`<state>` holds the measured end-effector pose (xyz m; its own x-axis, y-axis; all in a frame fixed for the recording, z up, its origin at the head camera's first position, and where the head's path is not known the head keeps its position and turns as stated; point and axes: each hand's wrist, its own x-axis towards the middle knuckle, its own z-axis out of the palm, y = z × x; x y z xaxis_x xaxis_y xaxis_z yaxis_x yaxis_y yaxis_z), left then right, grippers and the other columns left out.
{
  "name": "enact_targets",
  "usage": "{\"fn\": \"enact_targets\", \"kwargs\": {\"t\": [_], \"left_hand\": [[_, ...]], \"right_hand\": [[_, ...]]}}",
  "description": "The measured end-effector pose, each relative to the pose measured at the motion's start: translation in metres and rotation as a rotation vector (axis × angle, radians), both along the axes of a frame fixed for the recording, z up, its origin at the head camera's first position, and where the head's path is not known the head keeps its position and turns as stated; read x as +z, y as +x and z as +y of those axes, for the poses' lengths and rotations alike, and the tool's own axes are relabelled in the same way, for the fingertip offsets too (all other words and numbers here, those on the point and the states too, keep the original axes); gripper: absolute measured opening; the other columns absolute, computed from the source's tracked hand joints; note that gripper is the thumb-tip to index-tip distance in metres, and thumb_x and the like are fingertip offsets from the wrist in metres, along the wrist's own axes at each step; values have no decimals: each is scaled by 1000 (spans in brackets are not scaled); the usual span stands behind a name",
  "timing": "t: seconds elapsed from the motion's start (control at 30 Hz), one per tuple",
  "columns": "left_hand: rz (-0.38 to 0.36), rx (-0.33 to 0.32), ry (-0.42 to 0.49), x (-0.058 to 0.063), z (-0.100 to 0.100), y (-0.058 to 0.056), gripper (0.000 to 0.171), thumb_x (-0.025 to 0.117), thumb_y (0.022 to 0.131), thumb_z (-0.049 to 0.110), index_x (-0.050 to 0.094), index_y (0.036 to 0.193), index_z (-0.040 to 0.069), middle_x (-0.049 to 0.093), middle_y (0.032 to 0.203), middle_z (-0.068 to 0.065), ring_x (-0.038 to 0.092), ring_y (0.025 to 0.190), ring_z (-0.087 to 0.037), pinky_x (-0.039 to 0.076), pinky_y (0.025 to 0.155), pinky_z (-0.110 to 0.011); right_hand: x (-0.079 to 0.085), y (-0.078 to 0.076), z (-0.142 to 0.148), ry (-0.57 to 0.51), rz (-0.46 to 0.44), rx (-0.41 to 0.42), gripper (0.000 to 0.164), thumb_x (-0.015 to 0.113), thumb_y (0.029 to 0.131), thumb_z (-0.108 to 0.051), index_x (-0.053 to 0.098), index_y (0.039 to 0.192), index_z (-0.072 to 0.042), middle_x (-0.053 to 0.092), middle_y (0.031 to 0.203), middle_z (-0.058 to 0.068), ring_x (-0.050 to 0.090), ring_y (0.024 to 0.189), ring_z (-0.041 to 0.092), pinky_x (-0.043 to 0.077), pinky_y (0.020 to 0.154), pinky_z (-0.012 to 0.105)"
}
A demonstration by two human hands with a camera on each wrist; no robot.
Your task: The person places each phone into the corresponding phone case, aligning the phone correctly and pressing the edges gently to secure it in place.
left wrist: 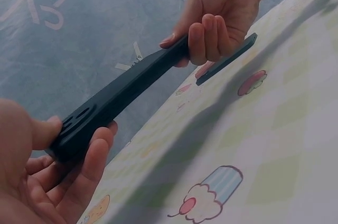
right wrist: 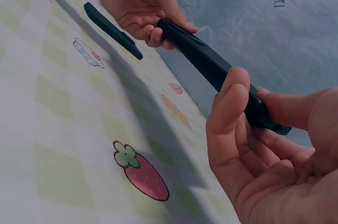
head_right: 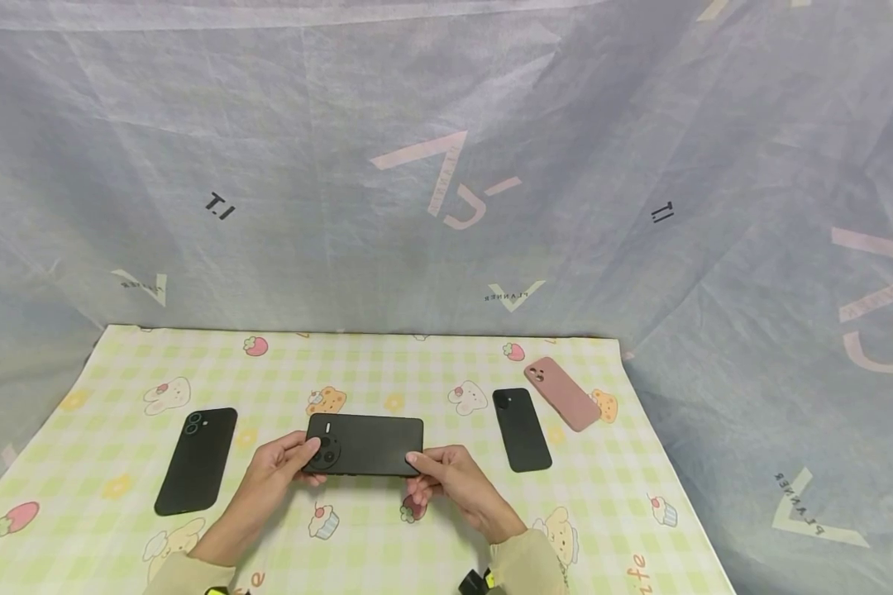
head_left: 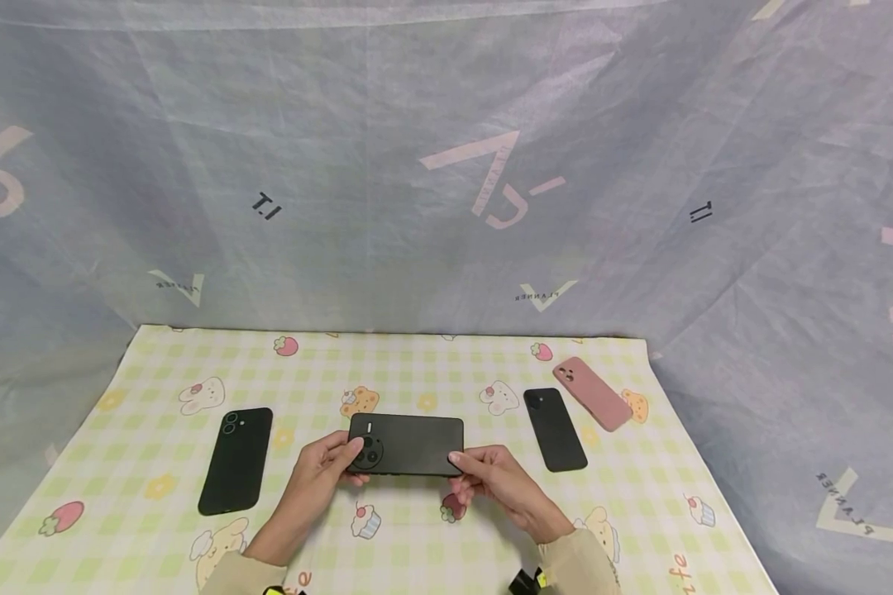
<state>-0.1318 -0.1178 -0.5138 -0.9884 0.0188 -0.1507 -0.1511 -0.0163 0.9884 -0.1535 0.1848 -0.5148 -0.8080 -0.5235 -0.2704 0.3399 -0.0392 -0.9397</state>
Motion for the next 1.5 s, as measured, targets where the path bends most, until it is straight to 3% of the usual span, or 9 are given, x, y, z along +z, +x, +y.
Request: {"fn": "enact_targets", "kwargs": {"t": [0.5,0.77,1.07,1.33,1.5], "left_hand": [[-20,19,0,0,1,0,38,66,109,26,68,127,-7,79,98,-16,74,70,-23,63,70,-29],[-48,31,16,1,1,0,37,66,109,28,70,121,-6,79,96,-15,74,71,-23,62,71,-28],[-73,9,34,0,2,-1,38,65,110,29,69,124,-6,78,93,-15,73,73,-21,62,71,-27],[-69,-5,39,0,2,-2,39,65,110,30,68,124,-7,78,92,-15,74,74,-22,62,72,-27],[-62,-15,47,0,2,-2,39,65,110,29,68,123,-7,77,92,-15,74,74,-21,62,72,-27]], "right_hand": [[-2,-1,-2,4,39,16,39,60,112,-36,73,92,-5,73,77,-1,67,64,8,61,67,25],[-4,1,-1,-49,90,63,29,62,112,-28,66,97,-3,71,82,1,68,65,15,63,70,33],[-7,1,-1,-55,127,16,35,61,112,-24,64,97,7,69,78,3,67,61,17,63,70,33],[-5,2,-2,-58,140,8,31,61,112,-25,66,92,-1,67,76,2,68,60,18,63,74,32],[-5,2,-1,-79,150,20,31,60,112,-23,65,92,-1,67,75,3,69,59,19,64,74,34]]}}
